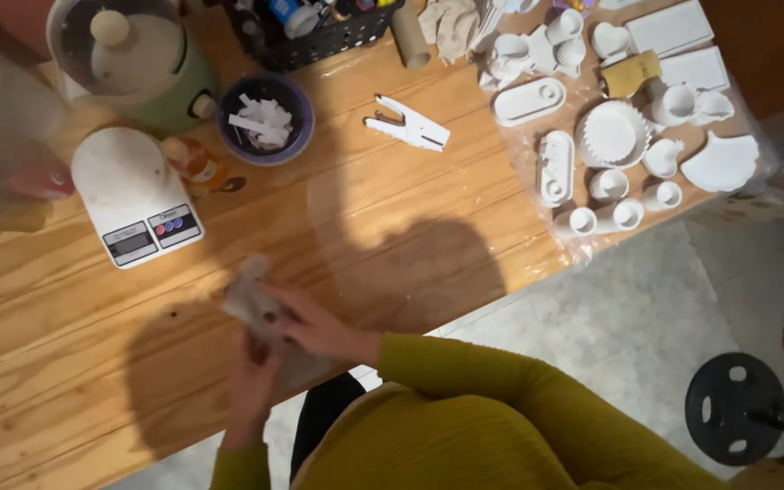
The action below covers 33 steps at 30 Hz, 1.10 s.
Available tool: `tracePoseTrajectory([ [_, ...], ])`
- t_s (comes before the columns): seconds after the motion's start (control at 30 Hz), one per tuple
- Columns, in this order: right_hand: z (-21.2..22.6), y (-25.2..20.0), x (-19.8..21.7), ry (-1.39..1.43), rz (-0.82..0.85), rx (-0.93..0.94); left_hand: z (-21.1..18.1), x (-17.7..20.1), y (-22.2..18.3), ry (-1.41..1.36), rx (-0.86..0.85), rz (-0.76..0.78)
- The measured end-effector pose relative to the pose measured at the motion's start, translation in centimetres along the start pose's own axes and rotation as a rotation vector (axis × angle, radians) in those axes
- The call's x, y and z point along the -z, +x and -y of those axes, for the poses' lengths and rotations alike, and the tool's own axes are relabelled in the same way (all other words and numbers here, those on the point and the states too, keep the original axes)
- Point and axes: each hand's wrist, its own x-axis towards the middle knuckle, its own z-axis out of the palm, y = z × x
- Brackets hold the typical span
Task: Preparing and organizing craft items on a workbench in a workshop.
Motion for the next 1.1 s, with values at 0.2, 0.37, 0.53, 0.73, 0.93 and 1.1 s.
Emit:
tracePoseTrajectory([
  [0.2,-0.1,0.3,-1.3,-0.122,0.099,-0.067,-1.6,12.6,0.6,0.190,-0.047,-0.255],
  [0.37,2.7,-4.8,1.7,-0.458,-0.081,-0.130,-2.2,26.1,3.5,0.143,-0.081,-0.217],
  [0.53,4.2,-10.9,5.0,-1.019,-0.357,-0.692,1.0,33.8,8.1,1.375,-0.207,-0.285],
  [0.73,0.7,-16.0,5.6,-1.253,-0.575,-0.630,-15.0,11.8,6.1,1.099,-0.487,-0.132],
  [0.93,1.6,-16.0,5.7,-1.235,-0.546,-0.647,0.3,-1.1,11.2,0.916,-0.832,0.299],
  [1.1,1.1,-16.0,12.1,-1.238,-0.577,-0.564,-2.8,-9.4,15.7,1.131,-0.840,0.378],
])
